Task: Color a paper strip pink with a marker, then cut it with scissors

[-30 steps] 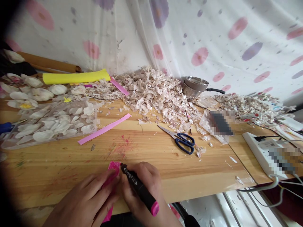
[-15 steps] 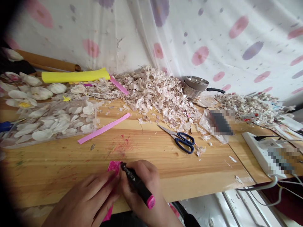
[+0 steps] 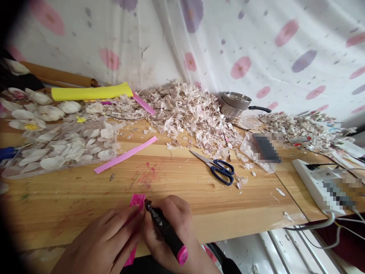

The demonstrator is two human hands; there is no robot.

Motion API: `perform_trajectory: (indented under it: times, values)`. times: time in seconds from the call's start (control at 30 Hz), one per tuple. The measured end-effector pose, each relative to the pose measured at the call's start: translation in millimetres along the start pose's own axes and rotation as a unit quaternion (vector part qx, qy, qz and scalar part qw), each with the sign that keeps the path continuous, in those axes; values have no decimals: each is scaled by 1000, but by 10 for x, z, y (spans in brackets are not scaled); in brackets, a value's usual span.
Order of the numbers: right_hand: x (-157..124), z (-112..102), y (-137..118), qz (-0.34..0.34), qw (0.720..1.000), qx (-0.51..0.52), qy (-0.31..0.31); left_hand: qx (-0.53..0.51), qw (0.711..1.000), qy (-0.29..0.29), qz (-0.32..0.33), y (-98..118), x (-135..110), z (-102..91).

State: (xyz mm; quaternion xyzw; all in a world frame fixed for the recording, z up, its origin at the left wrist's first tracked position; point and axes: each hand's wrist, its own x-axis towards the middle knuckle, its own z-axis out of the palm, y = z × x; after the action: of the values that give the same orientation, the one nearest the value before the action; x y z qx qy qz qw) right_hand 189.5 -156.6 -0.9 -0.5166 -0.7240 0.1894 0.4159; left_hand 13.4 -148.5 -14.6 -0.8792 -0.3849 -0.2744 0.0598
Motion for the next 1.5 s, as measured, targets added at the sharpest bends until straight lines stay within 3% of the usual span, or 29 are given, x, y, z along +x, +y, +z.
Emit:
perform_trajectory:
  times: [0.27, 0.4, 0.5, 0.77, 1.17, 1.5]
  values:
    - [31, -3, -15, -1, 1000, 10, -1, 17, 1000, 6, 5, 15, 57, -61]
    - [28, -40, -47, -28, 999, 35, 31, 20, 1000, -3, 2, 11, 17, -49]
    - [18, -36, -43, -43, 998, 52, 6, 27, 999, -16, 10, 0, -24, -20]
    - [95, -1, -3, -49, 998, 47, 17, 13, 999, 48, 9, 4, 46, -52]
    - [104, -18, -15, -79, 993, 86, 23, 14, 1000, 9, 9, -6, 22, -41]
    - [72, -22, -26, -52, 994, 93, 12, 5, 1000, 14, 9, 3, 67, -61]
